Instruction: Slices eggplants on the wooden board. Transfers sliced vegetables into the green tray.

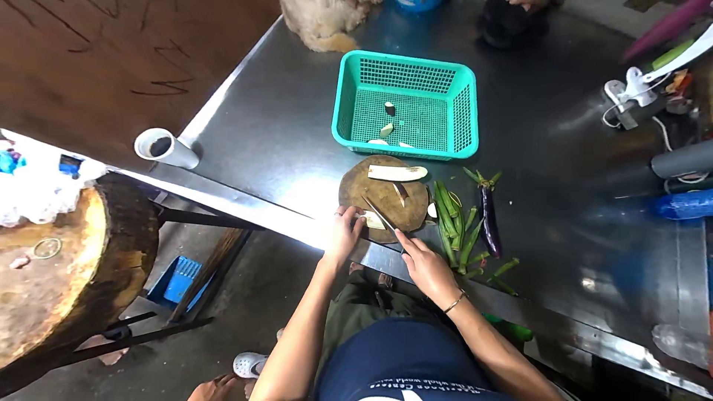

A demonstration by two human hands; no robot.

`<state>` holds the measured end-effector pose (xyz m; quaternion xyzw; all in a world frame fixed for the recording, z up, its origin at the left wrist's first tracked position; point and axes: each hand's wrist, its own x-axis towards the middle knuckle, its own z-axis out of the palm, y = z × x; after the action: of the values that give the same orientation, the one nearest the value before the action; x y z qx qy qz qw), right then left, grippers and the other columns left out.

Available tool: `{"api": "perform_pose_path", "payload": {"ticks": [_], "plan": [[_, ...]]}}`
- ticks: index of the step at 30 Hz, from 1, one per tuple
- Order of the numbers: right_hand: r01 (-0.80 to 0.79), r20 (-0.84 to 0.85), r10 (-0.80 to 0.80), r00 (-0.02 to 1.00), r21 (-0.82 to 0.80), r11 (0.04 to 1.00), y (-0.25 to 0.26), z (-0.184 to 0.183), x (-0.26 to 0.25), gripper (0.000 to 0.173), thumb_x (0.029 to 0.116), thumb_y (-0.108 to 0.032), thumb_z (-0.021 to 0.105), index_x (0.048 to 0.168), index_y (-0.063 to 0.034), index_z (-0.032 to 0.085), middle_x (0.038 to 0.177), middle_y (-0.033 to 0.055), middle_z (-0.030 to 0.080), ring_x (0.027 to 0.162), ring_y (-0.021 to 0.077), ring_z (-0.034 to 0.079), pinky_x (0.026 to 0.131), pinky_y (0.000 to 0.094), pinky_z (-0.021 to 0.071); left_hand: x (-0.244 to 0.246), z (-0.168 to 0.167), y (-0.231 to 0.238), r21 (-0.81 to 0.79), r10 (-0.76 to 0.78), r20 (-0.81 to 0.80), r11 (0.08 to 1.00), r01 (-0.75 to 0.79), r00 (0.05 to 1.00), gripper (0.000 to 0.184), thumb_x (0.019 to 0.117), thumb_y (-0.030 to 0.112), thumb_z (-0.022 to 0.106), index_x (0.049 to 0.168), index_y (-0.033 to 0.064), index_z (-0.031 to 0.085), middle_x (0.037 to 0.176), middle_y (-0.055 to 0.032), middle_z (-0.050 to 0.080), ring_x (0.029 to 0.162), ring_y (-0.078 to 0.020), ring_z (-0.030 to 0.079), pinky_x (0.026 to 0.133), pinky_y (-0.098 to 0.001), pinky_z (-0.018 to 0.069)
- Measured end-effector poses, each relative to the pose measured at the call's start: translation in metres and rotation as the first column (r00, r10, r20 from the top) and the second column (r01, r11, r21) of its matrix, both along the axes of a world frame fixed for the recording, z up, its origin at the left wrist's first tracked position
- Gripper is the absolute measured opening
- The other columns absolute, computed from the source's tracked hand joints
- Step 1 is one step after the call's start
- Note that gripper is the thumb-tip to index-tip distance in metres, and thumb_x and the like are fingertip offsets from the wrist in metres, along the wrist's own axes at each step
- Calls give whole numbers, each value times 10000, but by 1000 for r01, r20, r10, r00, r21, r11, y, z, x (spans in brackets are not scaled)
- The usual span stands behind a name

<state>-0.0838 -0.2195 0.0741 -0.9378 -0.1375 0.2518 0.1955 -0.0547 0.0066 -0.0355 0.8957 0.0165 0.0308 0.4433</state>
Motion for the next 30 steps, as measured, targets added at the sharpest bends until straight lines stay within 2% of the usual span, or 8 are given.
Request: {"api": "perform_pose_path", "payload": {"ticks": [2, 5, 13, 19, 21, 24, 26, 30], "plan": [[-30, -2, 30, 1000, -43, 999, 10, 0, 2, 578, 1075, -163, 460, 1623, -300, 337, 1412, 120, 600, 1002, 310, 712, 880, 464, 578, -1, 2, -3, 7, -12, 8, 1000, 12, 1000, 189, 1016, 175, 626, 1130, 42, 697, 1183, -191, 631, 1001, -303, 663, 862, -467, 566], [-59, 49, 63, 997, -76, 995, 20, -1, 2, 577, 1076, -165, 457, 1624, -300, 336, 1411, 127, 597, 978, 319, 713, 854, 469, 583, -2, 10, -8, 13, -13, -31, 1000, 13, 999, 205, 1018, 157, 616, 1156, 30, 696, 1203, -224, 619, 1070, -353, 636, 918, -498, 534], [-82, 146, 106, 984, -160, 984, 28, -5, 0, 576, 1069, -129, 448, 1614, -296, 363, 1411, 137, 600, 956, 329, 715, 823, 459, 585, 0, 19, -11, 36, 12, -115, 999, -8, 993, 208, 1025, 156, 602, 1171, 39, 694, 1189, -245, 605, 1025, -367, 645, 887, -497, 542], [-58, 238, 88, 967, -129, 990, -14, -43, -30, 598, 1028, -94, 545, 1587, -271, 427, 1287, 151, 662, 870, 328, 729, 749, 473, 610, 0, 15, -11, 1, 36, -99, 999, -36, 994, 199, 1026, 153, 602, 1169, 52, 697, 1157, -224, 621, 1019, -355, 639, 889, -490, 536], [-50, 222, 71, 972, -96, 994, -24, -48, -34, 578, 1030, -96, 553, 1575, -257, 451, 1286, 144, 668, 863, 325, 733, 742, 479, 613, -1, 12, -11, -16, 44, -93, 999, -46, 995, 200, 1030, 164, 601, 1164, 52, 698, 1157, -219, 634, 1020, -357, 641, 890, -494, 535], [-12, 119, 11, 993, 3, 1000, -26, -34, -25, 552, 1047, -121, 539, 1576, -250, 450, 1315, 137, 662, 948, 323, 727, 823, 494, 600, -3, 4, -7, -69, 32, -64, 997, -37, 997, 226, 1024, 183, 617, 1172, 28, 688, 1191, -215, 657, 1093, -373, 646, 955, -528, 525], [-11, 138, 4, 990, 53, 999, -23, -23, -20, 536, 1050, -131, 531, 1571, -231, 460, 1304, 146, 664, 952, 317, 723, 825, 486, 598, -5, -1, -6, -99, 17, -44, 995, -21, 999, 220, 1026, 179, 611, 1163, 22, 681, 1185, -201, 666, 1103, -360, 648, 967, -528, 520], [-47, 129, 48, 990, -11, 999, -4, -6, -11, 548, 1059, -130, 504, 1583, -274, 433, 1334, 126, 653, 951, 314, 725, 825, 468, 598, -11, -4, -12, -89, 38, 8, 995, -37, 999, 185, 1016, 157, 621, 1126, 22, 686, 1178, -195, 656, 1061, -339, 656, 927, -495, 541]]}}
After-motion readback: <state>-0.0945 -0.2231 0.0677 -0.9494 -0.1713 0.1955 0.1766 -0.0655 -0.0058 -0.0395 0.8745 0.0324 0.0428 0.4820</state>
